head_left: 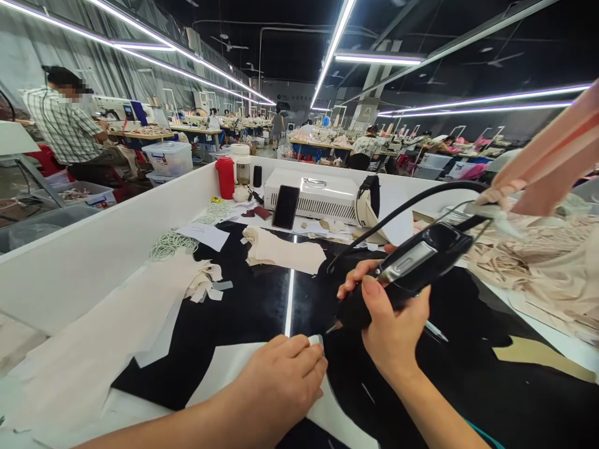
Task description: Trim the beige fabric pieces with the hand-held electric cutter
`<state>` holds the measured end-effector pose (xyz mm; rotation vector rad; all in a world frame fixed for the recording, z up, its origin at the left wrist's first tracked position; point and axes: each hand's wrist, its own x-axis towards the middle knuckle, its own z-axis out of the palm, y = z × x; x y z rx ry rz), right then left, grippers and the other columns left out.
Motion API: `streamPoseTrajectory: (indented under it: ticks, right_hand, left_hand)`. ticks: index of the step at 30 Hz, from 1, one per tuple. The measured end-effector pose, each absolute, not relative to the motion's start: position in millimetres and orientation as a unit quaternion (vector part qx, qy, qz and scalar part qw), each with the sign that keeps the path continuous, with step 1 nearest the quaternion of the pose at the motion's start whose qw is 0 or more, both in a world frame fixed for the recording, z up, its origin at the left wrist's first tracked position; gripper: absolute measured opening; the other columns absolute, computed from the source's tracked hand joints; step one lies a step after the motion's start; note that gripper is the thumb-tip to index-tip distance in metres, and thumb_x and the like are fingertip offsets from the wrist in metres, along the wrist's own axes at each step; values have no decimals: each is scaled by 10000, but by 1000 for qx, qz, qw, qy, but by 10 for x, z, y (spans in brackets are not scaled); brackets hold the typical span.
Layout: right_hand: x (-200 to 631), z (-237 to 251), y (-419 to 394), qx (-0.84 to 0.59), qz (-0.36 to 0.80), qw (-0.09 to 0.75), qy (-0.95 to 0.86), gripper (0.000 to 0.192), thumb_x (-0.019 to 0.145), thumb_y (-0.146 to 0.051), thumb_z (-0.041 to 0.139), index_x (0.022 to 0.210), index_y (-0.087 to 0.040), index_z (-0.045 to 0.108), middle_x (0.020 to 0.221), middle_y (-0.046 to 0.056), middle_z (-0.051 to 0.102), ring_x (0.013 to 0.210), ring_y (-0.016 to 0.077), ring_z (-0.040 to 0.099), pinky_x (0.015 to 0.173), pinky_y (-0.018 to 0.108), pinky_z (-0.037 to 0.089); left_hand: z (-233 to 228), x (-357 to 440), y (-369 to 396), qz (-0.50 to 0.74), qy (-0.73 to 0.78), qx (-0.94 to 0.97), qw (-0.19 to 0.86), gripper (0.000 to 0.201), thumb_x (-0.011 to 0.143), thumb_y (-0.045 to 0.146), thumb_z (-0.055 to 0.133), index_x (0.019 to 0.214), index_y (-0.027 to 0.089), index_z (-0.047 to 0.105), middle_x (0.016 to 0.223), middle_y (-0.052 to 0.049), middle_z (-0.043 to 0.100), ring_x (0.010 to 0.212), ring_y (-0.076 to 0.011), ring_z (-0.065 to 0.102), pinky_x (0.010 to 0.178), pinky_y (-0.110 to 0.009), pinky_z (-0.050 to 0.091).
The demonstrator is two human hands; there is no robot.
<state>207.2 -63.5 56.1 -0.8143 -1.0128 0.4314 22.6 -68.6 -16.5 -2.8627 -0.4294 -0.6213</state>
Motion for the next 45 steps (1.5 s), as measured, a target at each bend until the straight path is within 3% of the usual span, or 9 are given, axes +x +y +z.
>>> streamPoseTrajectory:
  ticks: [20, 28, 39, 45]
  right_hand:
    - [1995, 562, -581, -353, 238, 790, -442, 377, 882, -313, 827, 1174, -301, 588, 812, -67, 670, 607, 140, 625, 541, 310, 589]
    - [1950, 621, -630, -342, 269, 792, -429, 395, 852, -352, 869, 1128, -298, 593, 798, -72, 668, 586, 143, 631, 521, 297, 575]
    - [1994, 584, -579, -345, 241, 795, -437, 369, 862, -324, 856, 1129, -288, 603, 801, -67, 672, 598, 145, 634, 528, 309, 586]
    - [2018, 569, -598, -350, 241, 796, -430, 371, 857, -321, 858, 1117, -289, 595, 798, -73, 671, 589, 139, 637, 537, 305, 593]
  left_hand:
    - [-202, 189, -722, -267, -155, -946, 104, 286, 1139, 314, 539, 1212, 107, 721, 1232, -69, 781, 1073, -212, 696, 846, -330, 571]
    - [-227, 178, -723, -203, -159, -963, 79, 289, 1111, 335, 605, 1261, 101, 686, 1262, -107, 750, 1099, -227, 684, 816, -336, 584]
    - [-197, 187, -736, -276, -159, -943, 98, 288, 1143, 303, 526, 1207, 99, 719, 1216, -68, 771, 1077, -218, 684, 858, -320, 558]
    - [-197, 193, -741, -244, -164, -952, 81, 279, 1131, 315, 556, 1213, 92, 704, 1183, -83, 765, 1042, -220, 691, 808, -323, 567]
